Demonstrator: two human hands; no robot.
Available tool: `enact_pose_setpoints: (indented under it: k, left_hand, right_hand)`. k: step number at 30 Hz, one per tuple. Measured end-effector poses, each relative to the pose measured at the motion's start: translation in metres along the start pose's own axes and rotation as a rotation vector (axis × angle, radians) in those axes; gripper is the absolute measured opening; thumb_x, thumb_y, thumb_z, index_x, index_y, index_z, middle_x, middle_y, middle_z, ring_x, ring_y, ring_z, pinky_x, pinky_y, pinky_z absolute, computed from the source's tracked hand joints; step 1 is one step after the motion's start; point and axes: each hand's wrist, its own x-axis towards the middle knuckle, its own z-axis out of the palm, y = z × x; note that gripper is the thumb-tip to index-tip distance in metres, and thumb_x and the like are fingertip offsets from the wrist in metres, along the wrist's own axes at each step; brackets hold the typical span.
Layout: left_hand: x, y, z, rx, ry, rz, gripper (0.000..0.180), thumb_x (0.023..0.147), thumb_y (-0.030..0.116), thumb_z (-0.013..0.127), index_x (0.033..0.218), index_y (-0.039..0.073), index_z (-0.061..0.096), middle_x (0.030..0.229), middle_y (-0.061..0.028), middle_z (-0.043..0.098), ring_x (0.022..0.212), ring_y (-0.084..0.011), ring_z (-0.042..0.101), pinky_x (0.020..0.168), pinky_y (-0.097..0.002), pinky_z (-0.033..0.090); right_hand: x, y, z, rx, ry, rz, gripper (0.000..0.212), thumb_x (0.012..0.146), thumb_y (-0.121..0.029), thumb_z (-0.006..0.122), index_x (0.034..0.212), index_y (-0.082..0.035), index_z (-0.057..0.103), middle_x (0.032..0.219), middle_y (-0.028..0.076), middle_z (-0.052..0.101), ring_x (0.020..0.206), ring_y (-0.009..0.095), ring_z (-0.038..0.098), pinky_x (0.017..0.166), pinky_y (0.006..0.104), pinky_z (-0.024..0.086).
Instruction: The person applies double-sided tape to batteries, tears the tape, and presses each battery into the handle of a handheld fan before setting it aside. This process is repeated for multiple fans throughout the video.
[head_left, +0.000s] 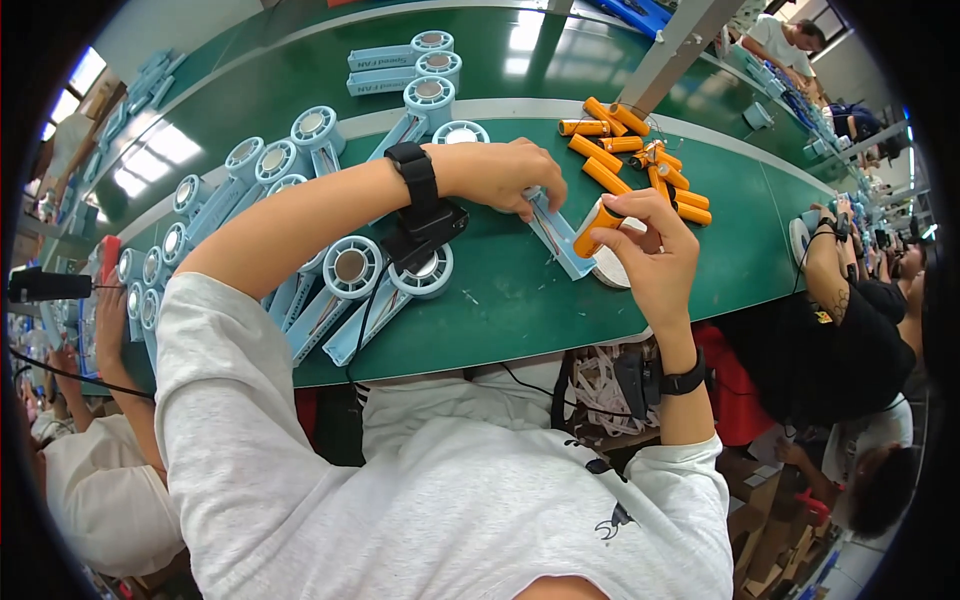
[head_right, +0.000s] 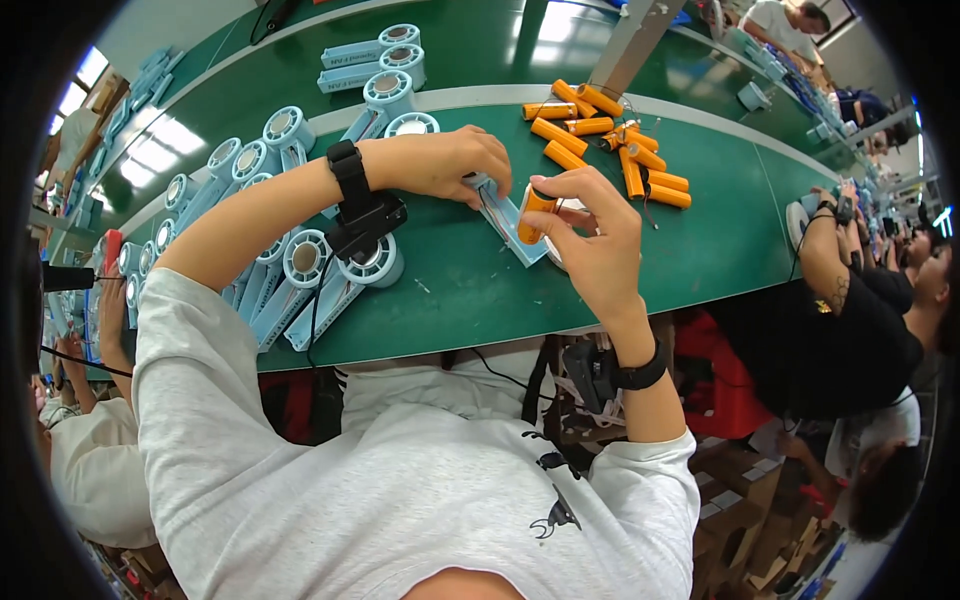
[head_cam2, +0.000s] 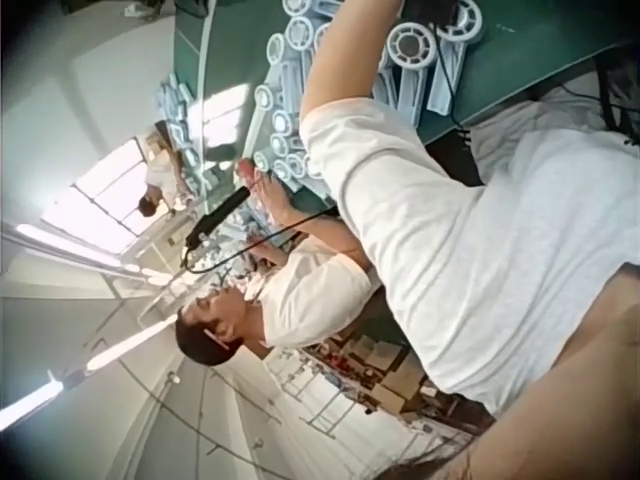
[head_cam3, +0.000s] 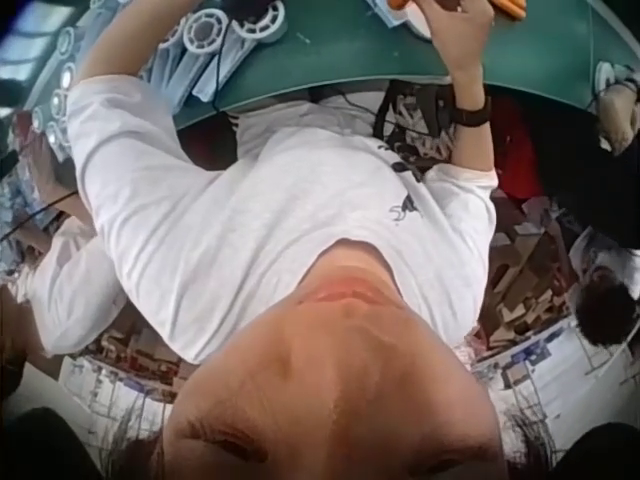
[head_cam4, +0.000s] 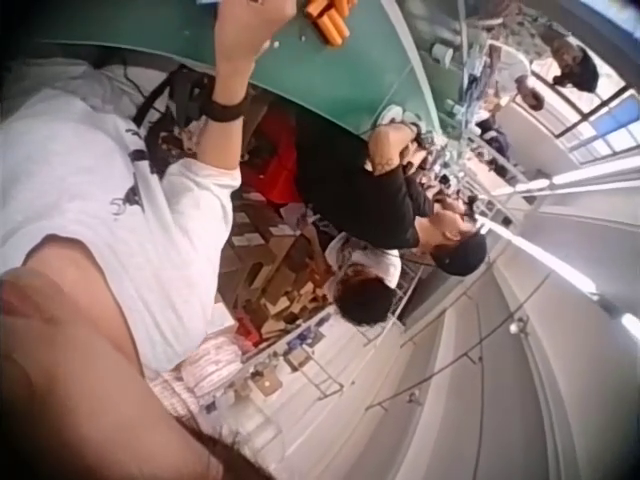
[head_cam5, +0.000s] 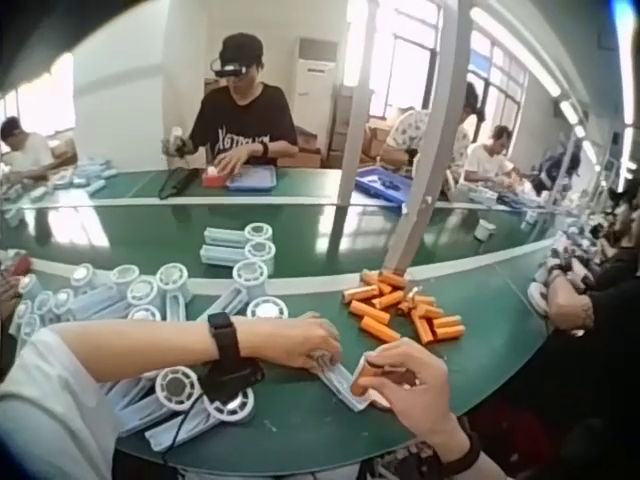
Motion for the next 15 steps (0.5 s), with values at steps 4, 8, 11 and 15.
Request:
enact_pose_setpoints:
  k: [4, 8, 11, 15]
  left_hand:
    - [0.003, -0.002, 0.005, 0.287, -0.101, 0.083, 0.014, 0.074, 0.013, 0.062, 0.087, 0.008, 0.061, 0.088, -0.0036, 0.059, 0.092, -0.0225, 0.049, 0.086, -0.0362, 0.03]
    - [0.003, -0.003, 0.003, 0.092, 0.003, 0.051, 0.009, 0.077, 0.014, 0.06, 0.083, 0.007, 0.061, 0.085, -0.0051, 0.059, 0.085, -0.0231, 0.052, 0.084, -0.0372, 0.031]
    - [0.002, 0.002, -0.003, 0.013, -0.013, -0.033, 0.01, 0.08, 0.011, 0.057, 0.087, 0.003, 0.056, 0.089, -0.0072, 0.058, 0.087, -0.0232, 0.051, 0.084, -0.0351, 0.033]
    - [0.003, 0.003, -0.002, -0.197, 0.052, -0.162, 0.012, 0.084, 0.01, 0.052, 0.091, 0.0, 0.05, 0.089, -0.0089, 0.057, 0.083, -0.0249, 0.051, 0.079, -0.032, 0.038]
  right_hand:
    - [-0.001, 0.0, 0.003, -0.127, -0.045, 0.006, 0.025, 0.069, 0.011, 0.064, 0.092, 0.002, 0.058, 0.092, 0.006, 0.055, 0.088, 0.013, 0.057, 0.071, 0.0236, 0.052]
    - [0.0, 0.0, 0.0, -0.185, -0.045, 0.001, 0.023, 0.07, 0.011, 0.064, 0.091, 0.002, 0.059, 0.091, 0.006, 0.056, 0.087, 0.012, 0.057, 0.069, 0.0236, 0.053]
    - [0.003, 0.004, 0.001, -0.246, -0.111, -0.007, 0.022, 0.07, 0.009, 0.064, 0.09, 0.002, 0.059, 0.09, 0.006, 0.056, 0.084, 0.013, 0.058, 0.068, 0.0231, 0.053]
    - [0.009, 0.006, 0.003, -0.418, -0.289, 0.048, 0.023, 0.068, 0.008, 0.064, 0.09, 0.003, 0.059, 0.089, 0.009, 0.058, 0.078, 0.016, 0.059, 0.068, 0.0238, 0.052]
